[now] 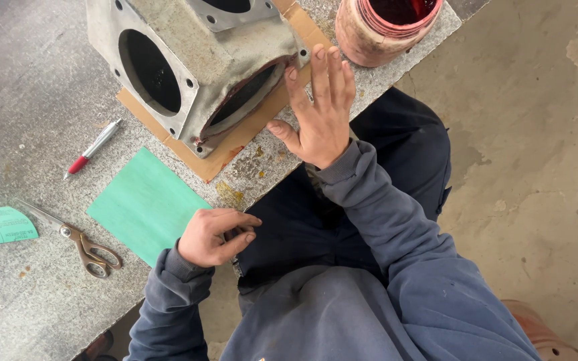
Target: The person dips a finger into a jar of red sealant and spreads it along the flange edge of a cast metal housing. They then press a green paper sheet against the flange to transfer the outline, and begin cutting the paper along the transferred mark with scissors.
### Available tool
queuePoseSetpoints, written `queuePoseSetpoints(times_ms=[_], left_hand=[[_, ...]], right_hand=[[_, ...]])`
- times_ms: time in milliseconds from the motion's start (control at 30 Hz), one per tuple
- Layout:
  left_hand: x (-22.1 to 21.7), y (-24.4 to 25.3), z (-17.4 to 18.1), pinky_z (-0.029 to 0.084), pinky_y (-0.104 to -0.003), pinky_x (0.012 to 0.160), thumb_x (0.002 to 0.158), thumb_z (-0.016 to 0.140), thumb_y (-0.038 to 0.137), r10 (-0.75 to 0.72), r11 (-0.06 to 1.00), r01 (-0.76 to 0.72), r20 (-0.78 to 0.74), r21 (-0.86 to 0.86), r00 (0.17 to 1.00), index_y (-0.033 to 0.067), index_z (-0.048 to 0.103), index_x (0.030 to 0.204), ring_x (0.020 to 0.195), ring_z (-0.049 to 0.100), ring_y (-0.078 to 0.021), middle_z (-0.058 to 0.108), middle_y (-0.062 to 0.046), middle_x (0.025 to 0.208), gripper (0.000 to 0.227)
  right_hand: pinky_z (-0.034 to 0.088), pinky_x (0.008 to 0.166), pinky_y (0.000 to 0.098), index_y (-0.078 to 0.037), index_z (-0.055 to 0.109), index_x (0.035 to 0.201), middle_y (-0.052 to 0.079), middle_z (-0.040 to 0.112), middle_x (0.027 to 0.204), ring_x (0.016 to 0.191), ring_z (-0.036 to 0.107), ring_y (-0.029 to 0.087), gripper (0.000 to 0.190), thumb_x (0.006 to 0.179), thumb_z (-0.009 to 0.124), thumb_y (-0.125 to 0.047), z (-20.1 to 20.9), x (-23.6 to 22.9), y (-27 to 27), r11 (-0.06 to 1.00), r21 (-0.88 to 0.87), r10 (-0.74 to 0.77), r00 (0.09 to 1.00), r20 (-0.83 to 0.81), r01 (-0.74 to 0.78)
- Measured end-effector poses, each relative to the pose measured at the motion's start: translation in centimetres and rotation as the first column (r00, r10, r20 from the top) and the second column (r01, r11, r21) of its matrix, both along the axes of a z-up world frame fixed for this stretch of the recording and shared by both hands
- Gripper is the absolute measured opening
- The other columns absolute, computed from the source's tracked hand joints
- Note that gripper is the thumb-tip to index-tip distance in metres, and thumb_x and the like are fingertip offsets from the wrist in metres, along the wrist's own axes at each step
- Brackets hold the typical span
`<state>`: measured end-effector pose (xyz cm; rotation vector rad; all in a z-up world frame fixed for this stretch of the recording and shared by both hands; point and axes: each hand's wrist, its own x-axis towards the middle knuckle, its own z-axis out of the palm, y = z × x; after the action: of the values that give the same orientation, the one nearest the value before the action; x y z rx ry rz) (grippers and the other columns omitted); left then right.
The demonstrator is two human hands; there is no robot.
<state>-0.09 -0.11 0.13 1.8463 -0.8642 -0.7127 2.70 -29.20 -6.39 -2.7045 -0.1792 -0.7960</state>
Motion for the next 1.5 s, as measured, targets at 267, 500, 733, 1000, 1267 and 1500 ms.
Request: queuePoseSetpoints(times_ms=[267, 500, 733, 1000, 1267, 1500], left_hand=[[0.1, 0.0, 0.1, 0.058, -0.031, 0.061, 0.081, 0.074, 0.009, -0.004, 1.0, 0.004, 0.005, -0.007, 1.0, 0.0052, 0.077, 0.104, 0.066, 0.073, -0.0204, 0.077, -0.007, 0.082, 0.023], [0.1, -0.1, 0.1, 0.059, -0.031, 0.062, 0.082, 0.074, 0.01, 0.006, 1.0, -0.006, 0.002, -0.016, 1.0, 0.0054, 0.077, 0.103, 0.067, 0.074, -0.0203, 0.076, -0.007, 0.081, 0.022], [0.0, -0.1, 0.2, 0.059, -0.03, 0.063, 0.083, 0.074, 0.009, 0.008, 0.999, -0.007, 0.005, -0.034, 1.0, 0.005, 0.076, 0.104, 0.068, 0.075, -0.02, 0.076, -0.007, 0.081, 0.022], [-0.1, -0.1, 0.3, 0.059, -0.03, 0.061, 0.082, 0.075, 0.009, 0.024, 1.0, -0.024, -0.01, -0.01, 1.0, 0.0049, 0.077, 0.103, 0.067, 0.075, -0.0195, 0.076, -0.007, 0.08, 0.022], [-0.1, 0.0, 0.3, 0.059, -0.031, 0.061, 0.082, 0.074, 0.01, 0.014, 1.0, -0.014, 0.013, -0.004, 1.0, 0.0054, 0.077, 0.103, 0.067, 0.075, -0.0213, 0.076, -0.008, 0.08, 0.022], [0.2, 0.0, 0.2, 0.06, -0.032, 0.064, 0.083, 0.074, 0.01, -0.011, 0.998, 0.011, 0.008, -0.06, 1.0, 0.0056, 0.076, 0.105, 0.071, 0.076, -0.0212, 0.077, -0.008, 0.083, 0.023]], right_hand=[[0.012, 0.128, 0.0609, -0.017, 0.028, 0.169, 0.022, 0.011, 0.173, 0.163, 0.009, 0.043, 0.078, 0.113, 0.044, -0.069, 0.5, -0.3, -0.1, 0.999, 0.033, -0.003, 0.998, -0.055, 0.005], [0.013, 0.13, 0.0629, -0.017, 0.031, 0.167, 0.02, 0.014, 0.173, 0.162, 0.011, 0.043, 0.078, 0.11, 0.046, -0.069, 0.6, -0.8, 0.1, 1.0, -0.015, -0.014, 0.995, -0.097, 0.013], [0.01, 0.131, 0.063, -0.018, 0.03, 0.168, 0.02, 0.012, 0.174, 0.162, 0.009, 0.043, 0.078, 0.111, 0.043, -0.069, 0.3, -1.4, 0.5, 1.0, -0.005, 0.007, 0.993, -0.117, -0.008], [0.007, 0.132, 0.065, -0.019, 0.025, 0.169, 0.02, 0.008, 0.174, 0.163, 0.006, 0.043, 0.081, 0.109, 0.036, -0.072, 0.0, -1.5, 0.9, 1.0, -0.016, 0.004, 0.99, -0.143, -0.006], [0.008, 0.132, 0.0644, -0.018, 0.031, 0.167, 0.022, 0.01, 0.174, 0.163, 0.009, 0.044, 0.081, 0.109, 0.037, -0.074, -0.1, -1.6, 0.6, 0.999, 0.03, 0.035, 0.994, -0.101, -0.032], [0.022, 0.127, 0.0632, -0.011, 0.063, 0.15, 0.016, 0.044, 0.162, 0.152, 0.036, 0.039, 0.064, 0.107, 0.064, -0.059, 13.3, -0.3, -12.6, 0.977, -0.211, -0.018, 0.999, -0.037, 0.01]])
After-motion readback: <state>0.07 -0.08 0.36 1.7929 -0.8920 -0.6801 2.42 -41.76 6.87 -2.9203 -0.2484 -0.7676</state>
